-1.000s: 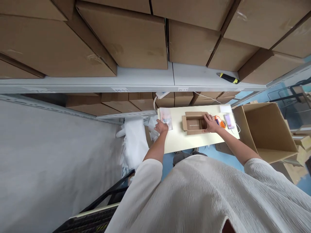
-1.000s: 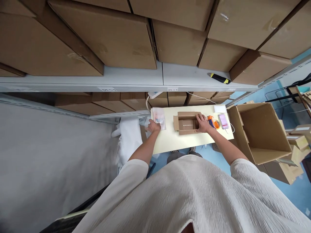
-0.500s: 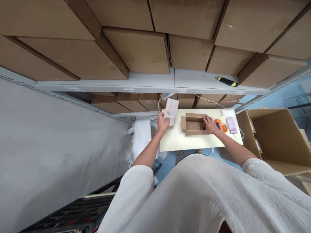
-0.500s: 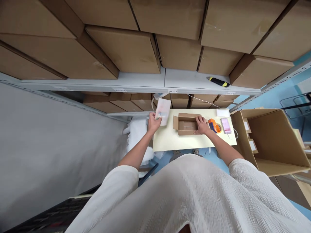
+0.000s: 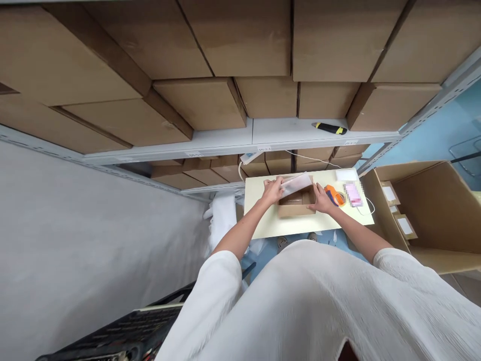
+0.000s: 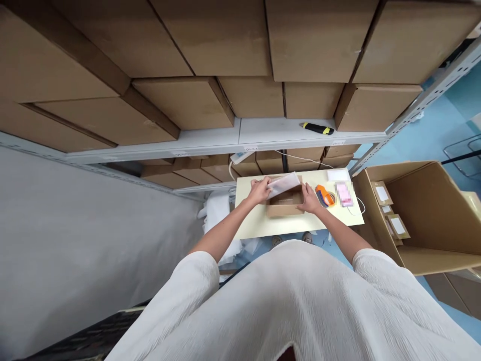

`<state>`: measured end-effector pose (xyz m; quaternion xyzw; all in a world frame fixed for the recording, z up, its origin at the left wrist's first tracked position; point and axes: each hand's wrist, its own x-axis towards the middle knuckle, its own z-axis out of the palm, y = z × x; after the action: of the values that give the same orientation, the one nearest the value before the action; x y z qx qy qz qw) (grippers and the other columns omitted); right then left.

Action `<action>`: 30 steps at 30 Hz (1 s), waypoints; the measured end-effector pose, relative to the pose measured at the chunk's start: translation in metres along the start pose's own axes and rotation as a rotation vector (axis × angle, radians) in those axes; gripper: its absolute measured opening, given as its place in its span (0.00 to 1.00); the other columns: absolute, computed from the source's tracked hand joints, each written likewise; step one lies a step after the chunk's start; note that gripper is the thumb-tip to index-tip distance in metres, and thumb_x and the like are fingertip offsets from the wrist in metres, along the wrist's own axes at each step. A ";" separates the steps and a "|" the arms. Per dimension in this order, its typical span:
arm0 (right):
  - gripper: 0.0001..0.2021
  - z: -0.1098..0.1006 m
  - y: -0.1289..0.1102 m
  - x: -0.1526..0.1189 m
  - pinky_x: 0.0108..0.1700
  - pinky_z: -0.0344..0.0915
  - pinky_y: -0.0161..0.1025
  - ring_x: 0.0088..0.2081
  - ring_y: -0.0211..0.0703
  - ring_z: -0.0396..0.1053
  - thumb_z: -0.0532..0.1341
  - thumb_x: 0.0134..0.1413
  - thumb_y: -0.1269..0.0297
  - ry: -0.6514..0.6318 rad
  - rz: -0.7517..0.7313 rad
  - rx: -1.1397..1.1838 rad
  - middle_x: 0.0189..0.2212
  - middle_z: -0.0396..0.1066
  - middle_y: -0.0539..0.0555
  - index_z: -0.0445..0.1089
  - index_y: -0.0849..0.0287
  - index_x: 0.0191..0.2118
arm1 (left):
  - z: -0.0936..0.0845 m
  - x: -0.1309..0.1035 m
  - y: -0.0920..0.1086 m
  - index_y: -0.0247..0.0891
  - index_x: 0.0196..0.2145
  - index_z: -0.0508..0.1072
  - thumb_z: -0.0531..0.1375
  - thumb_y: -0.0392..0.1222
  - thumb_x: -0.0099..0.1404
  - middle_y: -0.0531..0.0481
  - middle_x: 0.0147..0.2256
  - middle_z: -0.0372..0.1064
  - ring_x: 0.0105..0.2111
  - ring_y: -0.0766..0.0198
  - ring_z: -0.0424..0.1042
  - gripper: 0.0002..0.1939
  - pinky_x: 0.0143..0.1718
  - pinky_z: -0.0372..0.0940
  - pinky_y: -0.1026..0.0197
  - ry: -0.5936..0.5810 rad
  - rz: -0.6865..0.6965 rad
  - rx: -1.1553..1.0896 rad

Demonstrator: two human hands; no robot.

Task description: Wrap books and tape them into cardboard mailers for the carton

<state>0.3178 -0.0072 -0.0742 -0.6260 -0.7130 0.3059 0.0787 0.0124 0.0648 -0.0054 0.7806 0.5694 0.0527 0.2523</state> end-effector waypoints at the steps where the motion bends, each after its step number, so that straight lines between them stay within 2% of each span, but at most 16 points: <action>1: 0.72 0.000 0.003 -0.001 0.80 0.47 0.65 0.83 0.70 0.38 0.78 0.51 0.43 0.006 -0.001 0.005 0.84 0.32 0.70 0.28 0.52 0.86 | 0.004 0.002 0.002 0.45 0.53 0.68 0.62 0.37 0.71 0.48 0.39 0.78 0.48 0.44 0.77 0.15 0.64 0.53 0.44 -0.026 0.002 0.016; 6: 0.70 -0.001 0.010 -0.005 0.80 0.46 0.64 0.84 0.68 0.38 0.77 0.53 0.47 0.010 0.008 -0.010 0.84 0.34 0.72 0.28 0.54 0.86 | 0.020 0.011 0.008 0.47 0.51 0.70 0.65 0.38 0.70 0.50 0.38 0.79 0.51 0.43 0.75 0.14 0.65 0.53 0.44 -0.124 -0.010 0.035; 9: 0.68 -0.002 0.011 -0.007 0.80 0.47 0.64 0.83 0.68 0.38 0.76 0.54 0.46 0.019 0.001 -0.032 0.84 0.35 0.72 0.31 0.55 0.86 | 0.025 0.011 0.008 0.46 0.51 0.71 0.67 0.36 0.68 0.46 0.44 0.81 0.55 0.44 0.74 0.15 0.66 0.52 0.43 -0.124 0.008 0.002; 13: 0.65 -0.004 0.011 -0.008 0.79 0.46 0.69 0.82 0.74 0.41 0.75 0.55 0.40 0.084 -0.009 -0.046 0.84 0.35 0.72 0.37 0.53 0.85 | 0.022 0.000 0.003 0.45 0.53 0.73 0.62 0.35 0.72 0.40 0.57 0.77 0.62 0.42 0.70 0.14 0.66 0.54 0.41 0.048 0.021 -0.052; 16: 0.61 -0.004 0.011 -0.007 0.77 0.48 0.72 0.81 0.77 0.44 0.72 0.58 0.39 0.145 0.040 -0.028 0.83 0.37 0.71 0.39 0.52 0.85 | 0.018 -0.012 -0.005 0.45 0.57 0.72 0.58 0.37 0.75 0.37 0.63 0.72 0.66 0.40 0.66 0.16 0.66 0.57 0.40 0.190 -0.059 -0.067; 20: 0.54 -0.004 0.013 -0.005 0.76 0.55 0.70 0.78 0.72 0.50 0.64 0.65 0.42 0.243 0.074 0.045 0.79 0.48 0.71 0.38 0.56 0.85 | 0.020 -0.027 -0.020 0.44 0.65 0.68 0.59 0.40 0.74 0.35 0.68 0.66 0.68 0.39 0.65 0.23 0.66 0.61 0.40 0.285 -0.245 -0.147; 24: 0.45 -0.006 0.006 -0.005 0.72 0.63 0.67 0.72 0.67 0.62 0.53 0.72 0.44 0.352 0.077 0.109 0.73 0.57 0.71 0.38 0.58 0.85 | 0.033 -0.037 -0.033 0.41 0.71 0.63 0.60 0.41 0.75 0.34 0.66 0.68 0.58 0.47 0.75 0.29 0.63 0.68 0.46 0.298 -0.337 -0.339; 27: 0.43 -0.009 -0.004 -0.005 0.64 0.73 0.61 0.60 0.62 0.73 0.47 0.74 0.42 0.364 0.112 0.217 0.70 0.64 0.71 0.42 0.59 0.84 | 0.041 -0.047 -0.034 0.41 0.75 0.59 0.59 0.46 0.77 0.35 0.64 0.71 0.54 0.51 0.78 0.32 0.57 0.72 0.50 0.271 -0.301 -0.470; 30: 0.41 -0.011 -0.012 -0.005 0.60 0.76 0.57 0.54 0.59 0.78 0.43 0.76 0.38 0.324 0.114 0.335 0.61 0.74 0.68 0.50 0.59 0.81 | 0.043 -0.058 -0.030 0.40 0.77 0.57 0.64 0.53 0.75 0.33 0.67 0.70 0.60 0.47 0.75 0.40 0.61 0.70 0.48 0.202 -0.147 -0.466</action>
<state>0.3136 -0.0083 -0.0576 -0.6842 -0.5939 0.3197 0.2773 -0.0173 0.0043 -0.0447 0.6488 0.6194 0.2415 0.3703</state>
